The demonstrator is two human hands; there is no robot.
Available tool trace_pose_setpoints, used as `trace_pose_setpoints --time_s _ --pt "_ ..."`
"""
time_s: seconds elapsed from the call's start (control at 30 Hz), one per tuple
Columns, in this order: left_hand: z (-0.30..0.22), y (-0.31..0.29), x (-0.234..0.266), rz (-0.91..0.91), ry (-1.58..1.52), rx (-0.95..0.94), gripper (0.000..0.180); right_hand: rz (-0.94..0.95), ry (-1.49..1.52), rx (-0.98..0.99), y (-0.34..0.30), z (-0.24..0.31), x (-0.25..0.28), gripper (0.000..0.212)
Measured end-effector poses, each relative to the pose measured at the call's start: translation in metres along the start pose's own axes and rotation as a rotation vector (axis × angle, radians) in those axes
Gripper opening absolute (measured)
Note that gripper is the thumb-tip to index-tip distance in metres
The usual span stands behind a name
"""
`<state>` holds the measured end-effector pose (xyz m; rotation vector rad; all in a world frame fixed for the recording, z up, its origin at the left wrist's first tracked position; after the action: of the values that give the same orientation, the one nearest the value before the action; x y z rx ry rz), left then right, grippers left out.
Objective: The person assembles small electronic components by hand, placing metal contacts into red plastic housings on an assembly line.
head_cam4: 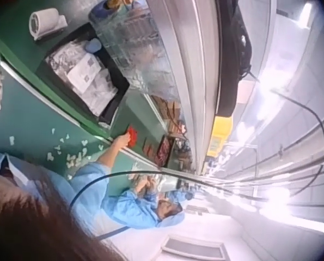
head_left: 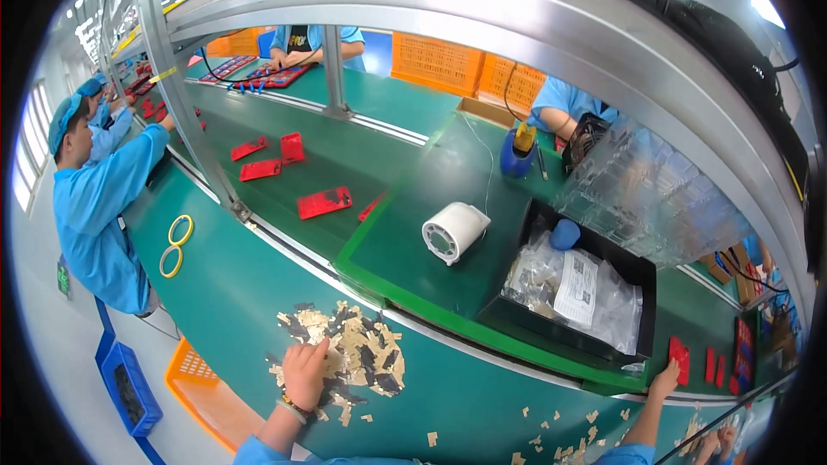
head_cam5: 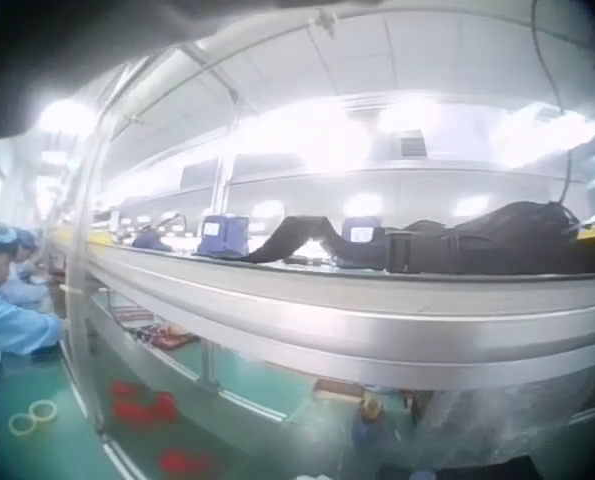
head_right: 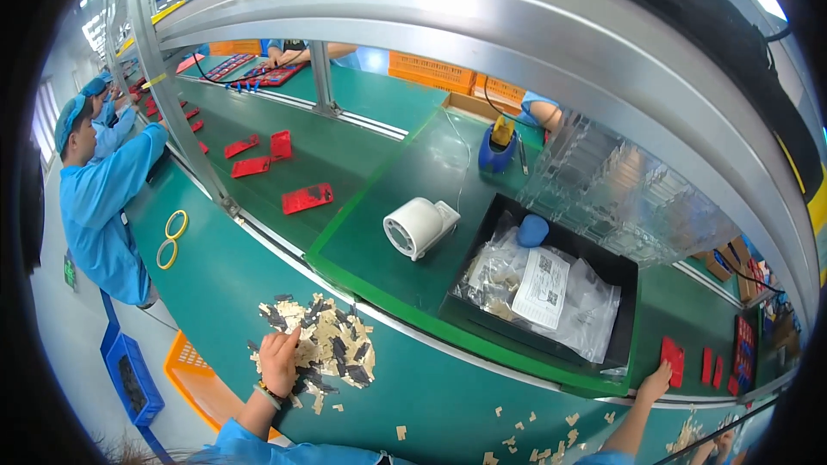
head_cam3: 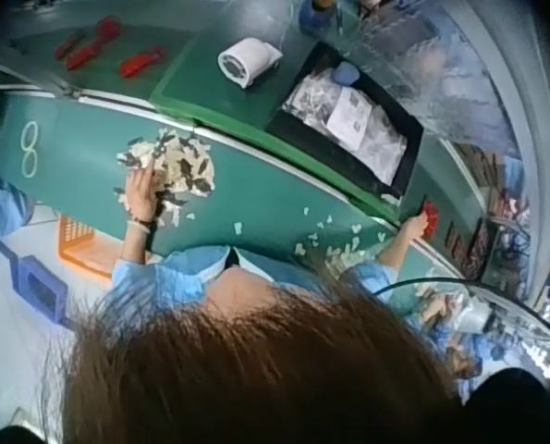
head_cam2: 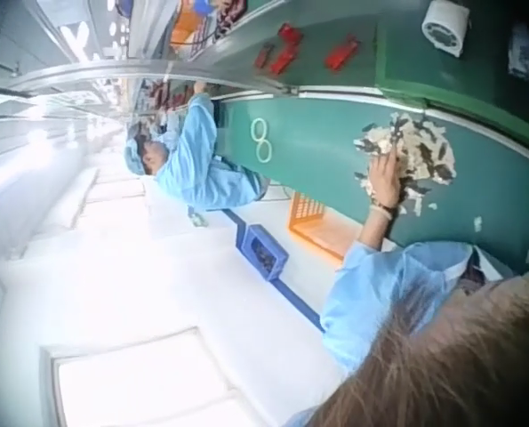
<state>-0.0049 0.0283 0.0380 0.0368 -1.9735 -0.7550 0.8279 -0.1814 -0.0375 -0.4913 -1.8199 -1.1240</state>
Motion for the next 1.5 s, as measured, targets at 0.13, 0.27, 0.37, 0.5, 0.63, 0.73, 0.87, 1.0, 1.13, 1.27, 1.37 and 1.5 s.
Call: trace_pose_setpoints --time_s 0.13,0.27,0.37,0.5,0.63,0.73,0.87,1.0,1.13,1.27,1.37,1.5 --pt "0.006 -0.011 -0.001 -0.098 -0.102 0.165 0.03 0.078 -0.118 0.024 -0.01 0.047 0.04 0.036" --pt "0.012 -0.009 0.005 -0.139 -0.425 0.464 0.012 -0.111 0.051 0.112 -0.048 0.042 0.086 0.03" --pt "0.016 -0.003 0.005 -0.184 -0.843 0.579 0.012 -0.234 0.371 0.111 -0.091 0.055 0.154 0.03" --pt "-0.02 0.018 0.023 -0.138 -0.87 0.331 0.009 -0.434 0.77 -0.094 -0.174 0.077 0.253 0.028" --pt "-0.055 0.019 0.029 0.036 -0.942 0.434 0.013 -0.118 1.318 0.383 -0.275 0.12 0.285 0.017" --pt "-0.083 0.023 0.015 0.093 -1.09 0.364 0.012 0.005 1.041 1.112 -0.297 0.216 0.364 0.022" --pt "-0.091 0.026 -0.013 0.297 -1.412 0.601 0.02 0.041 1.111 1.463 -0.332 0.268 0.352 0.024" --pt "-0.089 0.035 -0.015 0.32 -1.648 0.71 0.022 0.16 1.106 1.667 -0.341 0.278 0.349 0.027" --pt "-0.102 0.026 -0.018 0.343 -1.714 0.719 0.019 0.265 1.179 1.435 -0.336 0.276 0.354 0.029" --pt "-0.141 0.006 -0.037 0.464 -1.753 0.577 0.016 0.694 1.686 0.62 -0.319 0.31 0.348 0.036" --pt "-0.171 -0.006 -0.031 0.516 -1.846 0.521 0.014 1.028 2.064 0.155 -0.315 0.323 0.358 0.027" --pt "-0.173 -0.004 -0.031 0.431 -1.798 0.453 0.013 1.05 2.083 0.093 -0.309 0.315 0.346 0.011"
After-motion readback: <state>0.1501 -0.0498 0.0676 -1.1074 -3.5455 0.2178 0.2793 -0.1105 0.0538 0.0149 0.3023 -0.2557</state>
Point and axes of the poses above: each hand's wrist, its own y-axis towards the middle knuckle, its own x-axis out of the back of the hand, z = x × y, the point moved 3 cm from there along y, towards the middle knuckle, and after that the axes turned 2 degrees about -y, right-handed, at the moved point
